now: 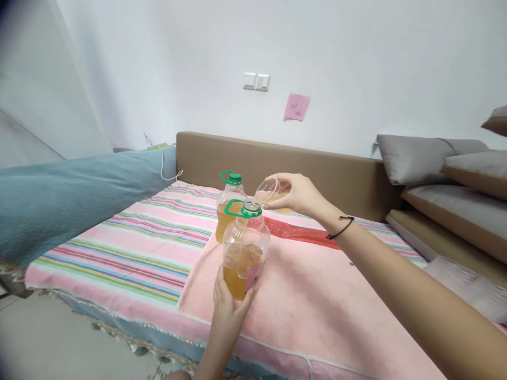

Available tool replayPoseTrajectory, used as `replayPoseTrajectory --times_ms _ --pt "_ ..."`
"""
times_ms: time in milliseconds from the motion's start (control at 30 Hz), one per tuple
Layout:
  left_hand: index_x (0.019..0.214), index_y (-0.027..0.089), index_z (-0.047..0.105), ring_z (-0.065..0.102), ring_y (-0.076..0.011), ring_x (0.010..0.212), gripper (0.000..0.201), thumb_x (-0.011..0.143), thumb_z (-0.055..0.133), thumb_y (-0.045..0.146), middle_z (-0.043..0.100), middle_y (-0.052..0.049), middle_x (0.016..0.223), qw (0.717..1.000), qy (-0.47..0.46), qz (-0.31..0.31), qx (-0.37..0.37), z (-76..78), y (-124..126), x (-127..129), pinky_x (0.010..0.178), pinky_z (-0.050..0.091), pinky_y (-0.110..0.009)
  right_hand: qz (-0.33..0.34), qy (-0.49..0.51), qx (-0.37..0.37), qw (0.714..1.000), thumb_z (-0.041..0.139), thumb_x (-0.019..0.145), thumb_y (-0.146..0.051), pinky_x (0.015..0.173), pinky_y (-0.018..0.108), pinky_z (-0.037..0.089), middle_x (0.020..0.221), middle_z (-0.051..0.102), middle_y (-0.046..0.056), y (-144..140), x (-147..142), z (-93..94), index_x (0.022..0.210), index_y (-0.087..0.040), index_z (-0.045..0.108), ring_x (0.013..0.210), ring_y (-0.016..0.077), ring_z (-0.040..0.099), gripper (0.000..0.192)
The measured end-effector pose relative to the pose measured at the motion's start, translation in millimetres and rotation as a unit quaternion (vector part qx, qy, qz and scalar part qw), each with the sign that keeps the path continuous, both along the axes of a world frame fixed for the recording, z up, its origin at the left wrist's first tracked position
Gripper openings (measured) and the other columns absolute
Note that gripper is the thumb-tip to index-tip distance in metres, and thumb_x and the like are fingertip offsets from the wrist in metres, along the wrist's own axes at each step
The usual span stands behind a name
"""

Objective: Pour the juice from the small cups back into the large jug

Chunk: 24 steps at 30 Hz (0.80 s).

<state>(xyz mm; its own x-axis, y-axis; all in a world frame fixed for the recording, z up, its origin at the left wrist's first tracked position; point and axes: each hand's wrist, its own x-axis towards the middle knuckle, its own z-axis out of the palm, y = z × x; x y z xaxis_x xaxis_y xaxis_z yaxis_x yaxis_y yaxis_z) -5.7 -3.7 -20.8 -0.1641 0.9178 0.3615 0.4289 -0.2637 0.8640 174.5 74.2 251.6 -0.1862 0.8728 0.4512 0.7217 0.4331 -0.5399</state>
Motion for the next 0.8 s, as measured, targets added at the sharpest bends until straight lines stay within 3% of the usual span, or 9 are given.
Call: replayPoseTrajectory --times_ms 333,800 --pt "0.15 0.012 0.018 0.029 -0.0334 0.145 0.086 0.083 0.062 0.044 0.03 -0.022 0.154 1.0 -0.002 0.005 -0.002 -0.5 0 0 0.116 0.031 -0.05 -0.016 -0.066 -0.017 0.998 0.083 0.059 -0.036 0.079 0.04 0.053 0.093 0.074 0.004 -9 -11 15.4 0.102 -0.026 0.073 0.084 0.0242 0.067 0.046" --pt "0.149 0.01 0.017 0.026 -0.0326 0.146 0.084 0.085 0.059 0.044 0.028 -0.024 0.155 1.0 0.004 -0.001 -0.009 5.0 -3 0 0.118 0.028 -0.05 -0.031 -0.108 -0.015 0.994 0.083 0.059 -0.036 0.076 0.038 0.05 0.09 0.071 0.003 -9 -14 20.4 0.105 -0.025 0.072 0.083 0.0238 0.064 0.049"
